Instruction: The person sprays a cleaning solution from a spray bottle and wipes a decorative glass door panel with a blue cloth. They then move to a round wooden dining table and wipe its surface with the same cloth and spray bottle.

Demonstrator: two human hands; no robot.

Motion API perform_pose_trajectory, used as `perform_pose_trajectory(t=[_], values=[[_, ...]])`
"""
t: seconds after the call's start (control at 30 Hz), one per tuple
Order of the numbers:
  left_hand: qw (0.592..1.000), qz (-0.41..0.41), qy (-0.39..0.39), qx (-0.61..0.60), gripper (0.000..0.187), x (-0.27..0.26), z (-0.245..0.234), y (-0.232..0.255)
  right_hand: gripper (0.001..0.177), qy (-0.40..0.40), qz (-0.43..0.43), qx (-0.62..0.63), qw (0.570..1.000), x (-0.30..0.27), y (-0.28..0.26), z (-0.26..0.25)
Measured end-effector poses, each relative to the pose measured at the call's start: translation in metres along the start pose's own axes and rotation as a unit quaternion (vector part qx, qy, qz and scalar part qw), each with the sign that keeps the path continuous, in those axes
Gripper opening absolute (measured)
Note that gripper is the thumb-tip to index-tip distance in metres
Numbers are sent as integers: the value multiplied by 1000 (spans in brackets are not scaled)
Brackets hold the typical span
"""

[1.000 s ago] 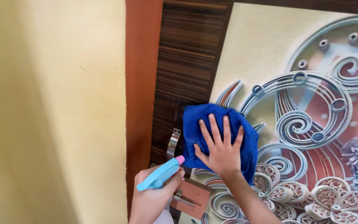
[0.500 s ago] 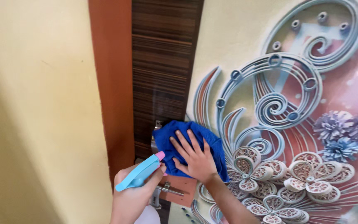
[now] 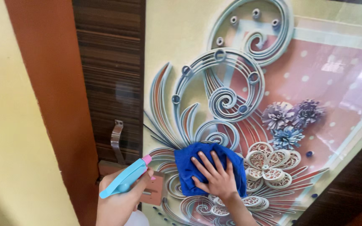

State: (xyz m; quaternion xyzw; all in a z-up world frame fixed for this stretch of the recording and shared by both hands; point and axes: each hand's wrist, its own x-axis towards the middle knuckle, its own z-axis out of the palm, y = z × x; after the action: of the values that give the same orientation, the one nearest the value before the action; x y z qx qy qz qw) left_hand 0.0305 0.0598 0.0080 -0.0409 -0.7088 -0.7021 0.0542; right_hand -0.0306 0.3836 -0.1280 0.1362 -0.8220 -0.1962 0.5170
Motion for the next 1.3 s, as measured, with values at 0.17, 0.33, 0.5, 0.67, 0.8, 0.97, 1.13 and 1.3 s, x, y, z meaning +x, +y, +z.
perform_pose_trajectory(t=[0.17, 0.33, 0.5, 0.67, 0.8, 0.97, 1.13, 1.3], values=[[999, -39, -32, -6, 23, -15, 38, 6, 65, 20, 54, -9, 998, -56, 62, -12], [999, 9, -46, 20, 22, -29, 80, 5, 65, 44, 84, -31, 995, -112, 139, -30], [988, 137, -58, 43, 20, -43, 130, -3, 73, 43, 184, -72, 979, -167, 206, -54], [987, 136, -79, 35, 24, -60, 180, -18, 75, 102, 315, -71, 941, -214, 222, -57], [987, 101, -93, 80, 26, -72, 216, -31, 80, 144, 391, -69, 906, -240, 221, -49], [970, 172, -109, 130, 26, -83, 241, -53, 85, 138, 449, -51, 882, -252, 222, -43], [971, 175, -128, 102, 23, -84, 241, -78, 84, 125, 446, -21, 886, -252, 219, -50], [958, 250, -137, 42, 36, -79, 236, -89, 81, 139, 403, -31, 904, -221, 219, -63]])
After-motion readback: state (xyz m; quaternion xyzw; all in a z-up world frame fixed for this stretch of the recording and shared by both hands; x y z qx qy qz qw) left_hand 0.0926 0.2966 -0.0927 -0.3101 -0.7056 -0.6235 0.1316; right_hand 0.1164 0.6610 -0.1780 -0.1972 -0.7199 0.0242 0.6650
